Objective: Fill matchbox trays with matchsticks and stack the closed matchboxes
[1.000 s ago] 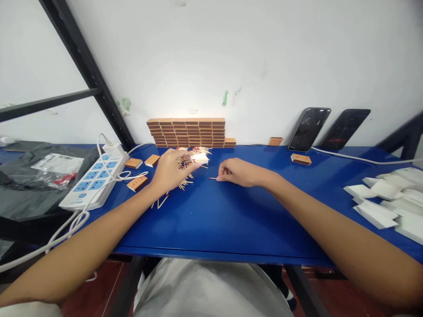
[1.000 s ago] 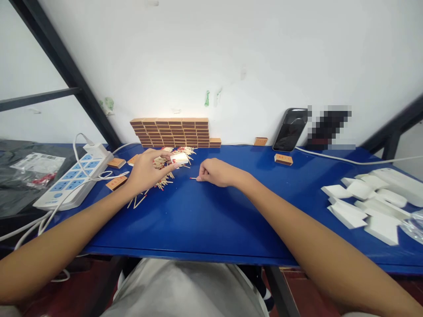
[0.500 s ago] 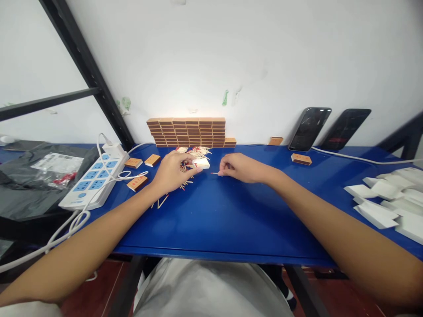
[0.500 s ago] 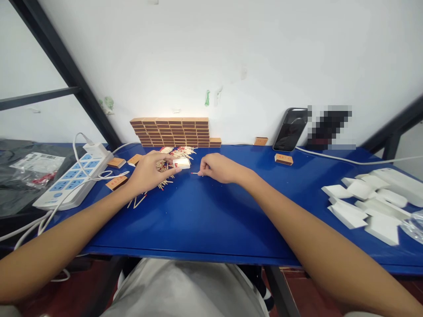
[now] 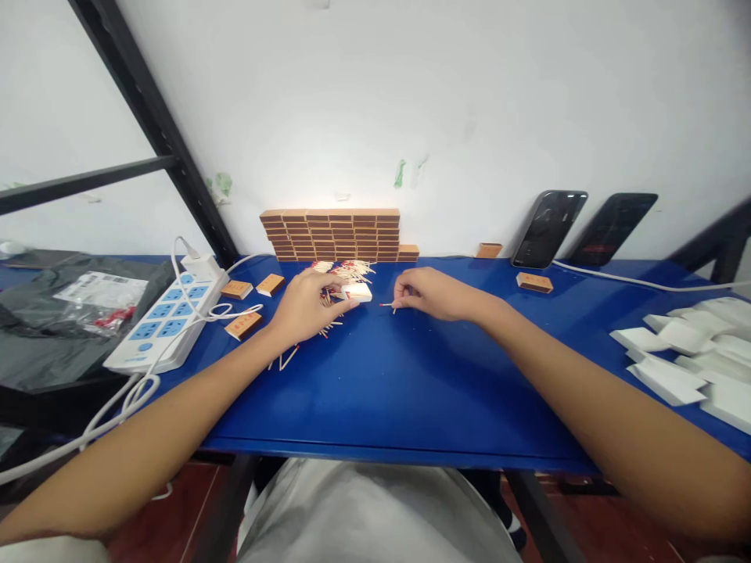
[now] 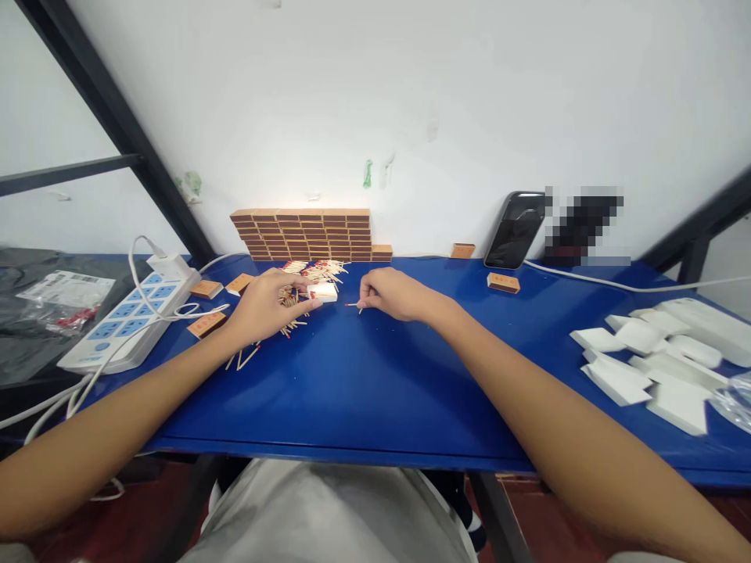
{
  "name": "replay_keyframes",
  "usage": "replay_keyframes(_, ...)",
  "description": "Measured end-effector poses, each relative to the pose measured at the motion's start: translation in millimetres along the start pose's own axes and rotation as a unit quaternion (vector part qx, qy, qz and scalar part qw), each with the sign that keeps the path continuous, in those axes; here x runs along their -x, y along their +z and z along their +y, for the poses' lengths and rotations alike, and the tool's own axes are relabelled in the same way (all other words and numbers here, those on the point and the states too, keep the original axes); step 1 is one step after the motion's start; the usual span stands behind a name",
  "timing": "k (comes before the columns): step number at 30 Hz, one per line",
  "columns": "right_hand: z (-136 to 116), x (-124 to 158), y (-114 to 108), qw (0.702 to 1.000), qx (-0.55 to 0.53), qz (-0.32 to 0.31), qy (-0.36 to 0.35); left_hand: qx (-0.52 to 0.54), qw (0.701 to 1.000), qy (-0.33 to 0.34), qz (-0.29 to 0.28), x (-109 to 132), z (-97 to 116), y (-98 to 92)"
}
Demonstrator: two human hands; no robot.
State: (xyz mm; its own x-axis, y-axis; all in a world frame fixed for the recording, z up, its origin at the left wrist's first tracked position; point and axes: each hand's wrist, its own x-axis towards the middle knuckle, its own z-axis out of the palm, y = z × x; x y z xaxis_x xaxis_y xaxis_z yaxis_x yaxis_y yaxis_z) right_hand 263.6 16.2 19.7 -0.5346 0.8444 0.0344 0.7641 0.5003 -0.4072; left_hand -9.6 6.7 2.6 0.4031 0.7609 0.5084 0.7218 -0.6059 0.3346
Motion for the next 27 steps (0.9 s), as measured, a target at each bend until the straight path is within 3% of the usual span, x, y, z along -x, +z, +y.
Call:
replay_keyframes(4, 10.6, -0.8, -1.3, 1.000, -0.005, -0.019, -0.003, 0.003, 1.000, -0.002, 0.002, 0.3, 1.4, -1.1)
replay_keyframes(7, 11.4, -1.0, -1.9, 1.000, 0.006, 0.002, 0.020, 0.005, 1.000, 0.000, 0.006, 0.5, 0.4, -0.3)
replay_keyframes(13, -8.4, 1.1, 3.3, 0.990, 0.021, 0.008, 0.140, 0.002, 1.000, 0.009, 0.010, 0.3, -3.5, 2.4)
replay_keyframes(20, -26.9, 3.1, 9.4, 0.979, 0.066, 0.007, 0.192, 0.005, 1.000, 0.008, 0.007, 0.0, -3.1, 2.1)
replay_keyframes(27, -32.3, 4.4, 14.8, 0.981, 0.089, -0.018, 0.170, 0.006, 1.000, 0.003, 0.004, 0.0, -1.6, 1.4)
